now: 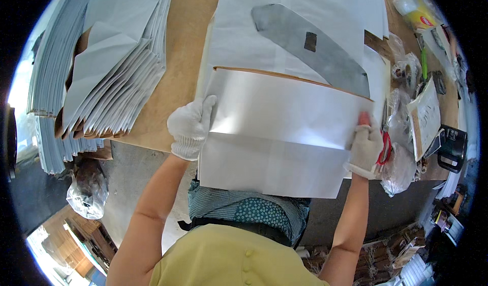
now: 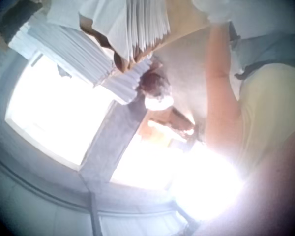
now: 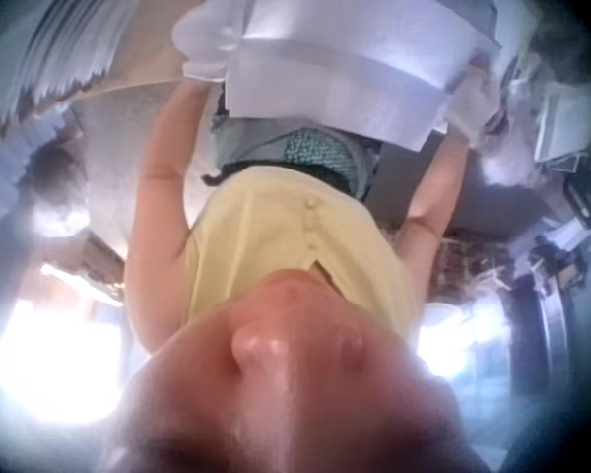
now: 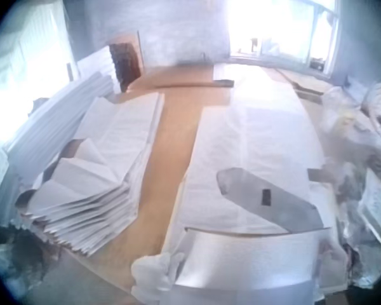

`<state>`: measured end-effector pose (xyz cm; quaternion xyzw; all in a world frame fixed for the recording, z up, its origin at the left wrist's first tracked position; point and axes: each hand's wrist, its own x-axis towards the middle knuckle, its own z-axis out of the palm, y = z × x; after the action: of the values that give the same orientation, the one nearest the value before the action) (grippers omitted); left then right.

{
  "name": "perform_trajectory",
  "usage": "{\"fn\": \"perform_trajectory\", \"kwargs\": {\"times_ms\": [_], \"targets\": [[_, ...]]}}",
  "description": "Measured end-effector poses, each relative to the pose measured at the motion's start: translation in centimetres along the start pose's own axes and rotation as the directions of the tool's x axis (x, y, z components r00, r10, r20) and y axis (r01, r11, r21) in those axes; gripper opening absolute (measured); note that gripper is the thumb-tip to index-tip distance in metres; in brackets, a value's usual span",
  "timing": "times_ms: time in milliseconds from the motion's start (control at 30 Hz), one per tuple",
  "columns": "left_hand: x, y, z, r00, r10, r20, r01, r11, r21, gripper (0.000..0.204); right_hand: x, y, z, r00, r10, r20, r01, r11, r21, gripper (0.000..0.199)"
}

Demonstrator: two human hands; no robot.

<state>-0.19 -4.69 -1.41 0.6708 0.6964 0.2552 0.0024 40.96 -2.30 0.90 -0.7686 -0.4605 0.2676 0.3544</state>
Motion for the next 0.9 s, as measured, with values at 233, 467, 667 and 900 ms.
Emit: {"fn": "perform_trajectory", "kwargs": {"times_ms": [233, 467, 667, 900], "targets": [[2.3, 1.4, 2.6, 0.972, 0.118, -0.204, -0.054, 0.954, 0.296, 0.016, 3.4, -1.3, 2.9, 0.987, -0.109, 0.117, 0.142, 0.934, -0.327, 0.035], [4.6, 4.6, 2.7, 0.9, 0.42, 0.113, -0.414, 0.907, -0.08, 0.05, 6.9, -2.1, 1.9, 0.982, 0.009, 0.191, 0.052, 0.948, -0.314, 0.055], [4.8, 5.7, 2.5, 0.92, 0.356, 0.166, -0.337, 0.932, -0.131, 0.052, 2.0, -5.9, 6.6, 0.829, -0.558, 0.04, 0.428, 0.587, -0.687, 0.052], [5.0, 5.8, 5.2, 0.942, 0.311, 0.124, -0.318, 0.947, 0.041, 0.049, -2.2, -8.5, 14.6, 0.621, -0.748, 0.235, 0.784, 0.594, -0.182, 0.052]]}}
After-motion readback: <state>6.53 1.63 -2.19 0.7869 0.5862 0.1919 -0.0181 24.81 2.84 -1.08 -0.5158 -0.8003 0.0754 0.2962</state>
